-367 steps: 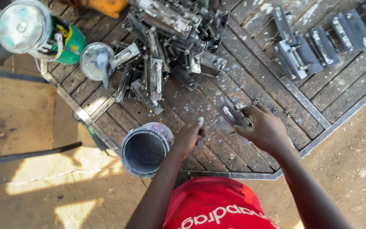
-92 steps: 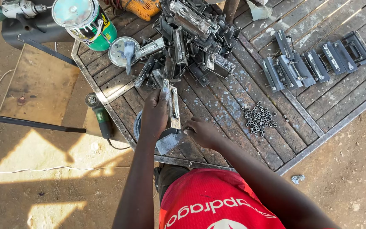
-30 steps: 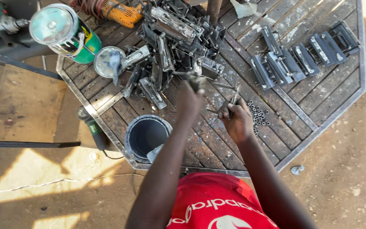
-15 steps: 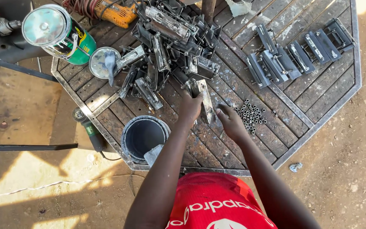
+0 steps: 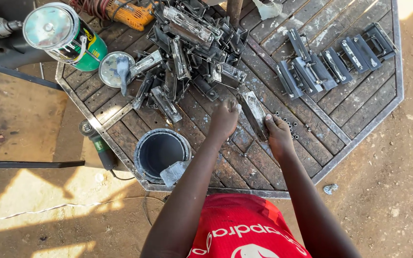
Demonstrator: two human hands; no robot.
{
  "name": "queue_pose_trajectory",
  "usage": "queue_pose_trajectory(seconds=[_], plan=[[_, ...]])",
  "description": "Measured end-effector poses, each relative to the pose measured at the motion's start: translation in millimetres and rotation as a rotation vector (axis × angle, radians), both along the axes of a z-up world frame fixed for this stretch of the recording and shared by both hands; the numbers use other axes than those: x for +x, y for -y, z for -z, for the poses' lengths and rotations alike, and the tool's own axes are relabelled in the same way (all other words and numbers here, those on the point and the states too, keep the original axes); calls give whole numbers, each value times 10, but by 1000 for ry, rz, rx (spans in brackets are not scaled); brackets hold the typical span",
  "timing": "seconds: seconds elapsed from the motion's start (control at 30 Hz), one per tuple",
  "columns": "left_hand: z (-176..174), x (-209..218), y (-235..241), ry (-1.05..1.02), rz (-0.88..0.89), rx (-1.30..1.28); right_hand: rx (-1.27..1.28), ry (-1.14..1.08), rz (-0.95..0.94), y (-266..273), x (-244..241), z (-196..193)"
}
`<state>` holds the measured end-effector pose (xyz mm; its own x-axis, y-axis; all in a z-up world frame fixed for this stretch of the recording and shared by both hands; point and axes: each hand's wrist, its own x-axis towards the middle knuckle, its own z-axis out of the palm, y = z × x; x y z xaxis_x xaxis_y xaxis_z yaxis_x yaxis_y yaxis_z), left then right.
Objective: Painting small metal parts with a brush and black paint on a metal workbench
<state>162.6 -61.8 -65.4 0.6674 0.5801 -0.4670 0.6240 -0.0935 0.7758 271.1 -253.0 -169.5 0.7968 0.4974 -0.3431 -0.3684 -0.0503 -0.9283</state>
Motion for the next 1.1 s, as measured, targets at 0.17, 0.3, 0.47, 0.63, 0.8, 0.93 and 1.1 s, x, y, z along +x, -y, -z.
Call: queue_pose_trajectory(seconds=[0.17, 0.3, 0.47, 0.63, 0.8, 0.93, 1.1], plan=[[-306, -15, -95, 150, -28, 46, -90, 137, -111, 9, -94, -718], [-449, -114, -267, 180, 93, 58, -380, 384, -420, -16, -188, -1640], [-691, -293, -305, 186, 217, -27, -324, 377, -550, -51, 62, -1418], [-612, -411, -204, 317, -104, 26, -89, 98, -335, -255, -222, -1616], [-447, -657, 21, 173, -193, -160, 249, -288, -193, -436, -230, -1334], [-524, -806, 283, 172, -203, -342, 233, -301, -188, -496, -307, -1233], [-652, -895, 401, 407, -734, -768, 272, -318, -66, -671, -562, -1369]])
